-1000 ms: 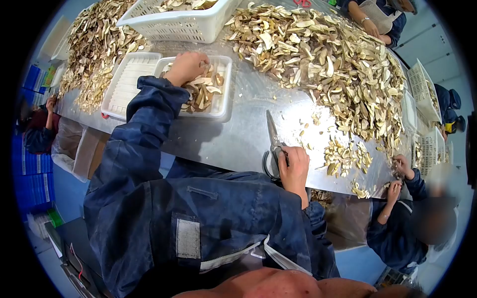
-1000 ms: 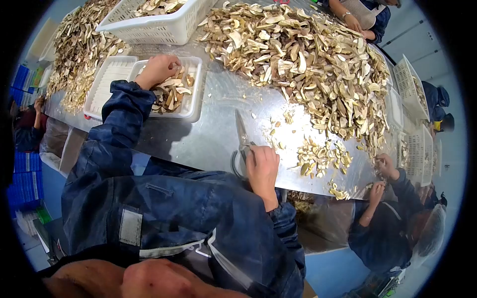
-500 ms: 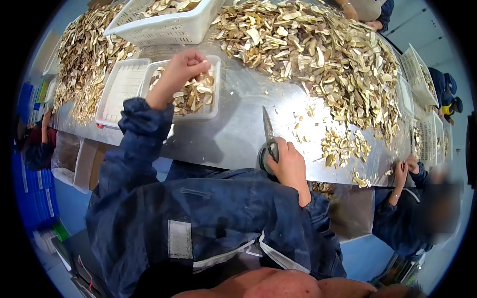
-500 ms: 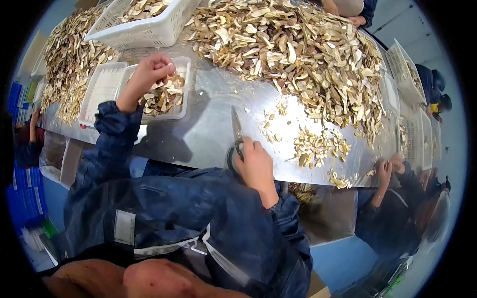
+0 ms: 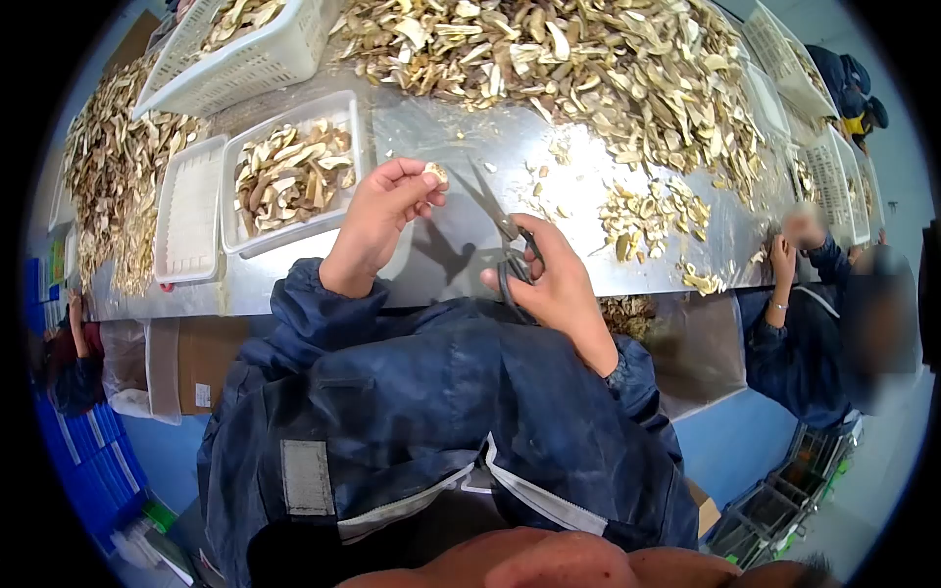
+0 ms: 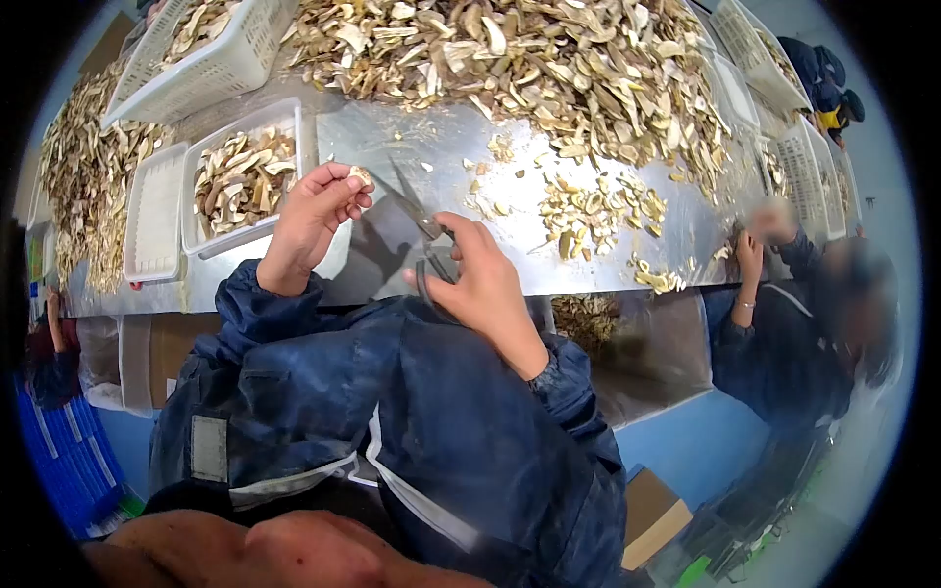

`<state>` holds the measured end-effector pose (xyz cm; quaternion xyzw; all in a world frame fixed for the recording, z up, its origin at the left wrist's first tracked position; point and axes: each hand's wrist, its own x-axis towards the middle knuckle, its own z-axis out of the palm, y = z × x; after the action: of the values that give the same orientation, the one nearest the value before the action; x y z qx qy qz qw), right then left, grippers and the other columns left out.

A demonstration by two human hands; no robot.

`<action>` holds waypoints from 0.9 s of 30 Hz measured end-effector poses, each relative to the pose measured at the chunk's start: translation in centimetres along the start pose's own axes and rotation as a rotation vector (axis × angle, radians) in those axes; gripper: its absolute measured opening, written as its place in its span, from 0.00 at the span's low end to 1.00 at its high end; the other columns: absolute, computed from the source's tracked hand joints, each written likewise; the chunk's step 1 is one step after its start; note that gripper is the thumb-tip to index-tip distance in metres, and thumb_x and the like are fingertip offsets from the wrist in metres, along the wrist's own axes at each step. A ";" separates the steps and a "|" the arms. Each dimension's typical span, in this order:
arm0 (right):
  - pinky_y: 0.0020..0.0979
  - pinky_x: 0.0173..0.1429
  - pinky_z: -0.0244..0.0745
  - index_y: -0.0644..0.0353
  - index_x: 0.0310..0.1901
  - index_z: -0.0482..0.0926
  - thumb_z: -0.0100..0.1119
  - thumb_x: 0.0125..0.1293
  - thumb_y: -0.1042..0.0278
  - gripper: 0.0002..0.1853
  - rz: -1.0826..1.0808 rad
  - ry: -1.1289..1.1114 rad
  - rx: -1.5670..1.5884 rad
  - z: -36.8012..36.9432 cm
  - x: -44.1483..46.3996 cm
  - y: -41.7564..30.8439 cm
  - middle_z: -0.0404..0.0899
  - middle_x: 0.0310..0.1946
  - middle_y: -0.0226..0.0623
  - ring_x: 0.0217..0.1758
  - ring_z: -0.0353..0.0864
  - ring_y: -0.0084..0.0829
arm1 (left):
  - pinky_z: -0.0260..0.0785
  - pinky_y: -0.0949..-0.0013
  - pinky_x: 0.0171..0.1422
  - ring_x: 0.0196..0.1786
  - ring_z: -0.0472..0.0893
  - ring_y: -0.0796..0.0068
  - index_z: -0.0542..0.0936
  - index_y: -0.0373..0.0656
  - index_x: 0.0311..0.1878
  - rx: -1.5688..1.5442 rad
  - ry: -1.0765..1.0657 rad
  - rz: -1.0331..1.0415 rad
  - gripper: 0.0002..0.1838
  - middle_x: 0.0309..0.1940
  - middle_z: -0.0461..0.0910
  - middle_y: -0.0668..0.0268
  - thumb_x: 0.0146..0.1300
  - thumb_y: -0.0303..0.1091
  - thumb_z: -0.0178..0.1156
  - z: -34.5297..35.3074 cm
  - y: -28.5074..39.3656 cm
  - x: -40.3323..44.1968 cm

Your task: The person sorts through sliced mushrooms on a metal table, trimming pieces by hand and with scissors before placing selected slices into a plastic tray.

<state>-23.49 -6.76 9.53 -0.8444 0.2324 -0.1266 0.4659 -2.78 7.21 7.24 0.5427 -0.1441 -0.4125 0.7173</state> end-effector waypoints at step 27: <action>0.45 0.38 0.77 0.60 0.50 0.78 0.69 0.61 0.62 0.18 -0.015 0.078 -0.099 0.5 -0.2 2.5 0.83 0.31 0.53 0.36 0.83 0.55 | 0.72 0.76 0.41 0.36 0.79 0.79 0.79 0.38 0.49 -0.156 -0.042 -0.202 0.08 0.39 0.84 0.62 0.70 0.29 0.60 2.5 -2.0 -0.7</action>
<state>-24.17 -7.44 7.18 -0.8625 0.2502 -0.1513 0.4131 -5.71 5.91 6.51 0.4883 -0.0712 -0.5037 0.7091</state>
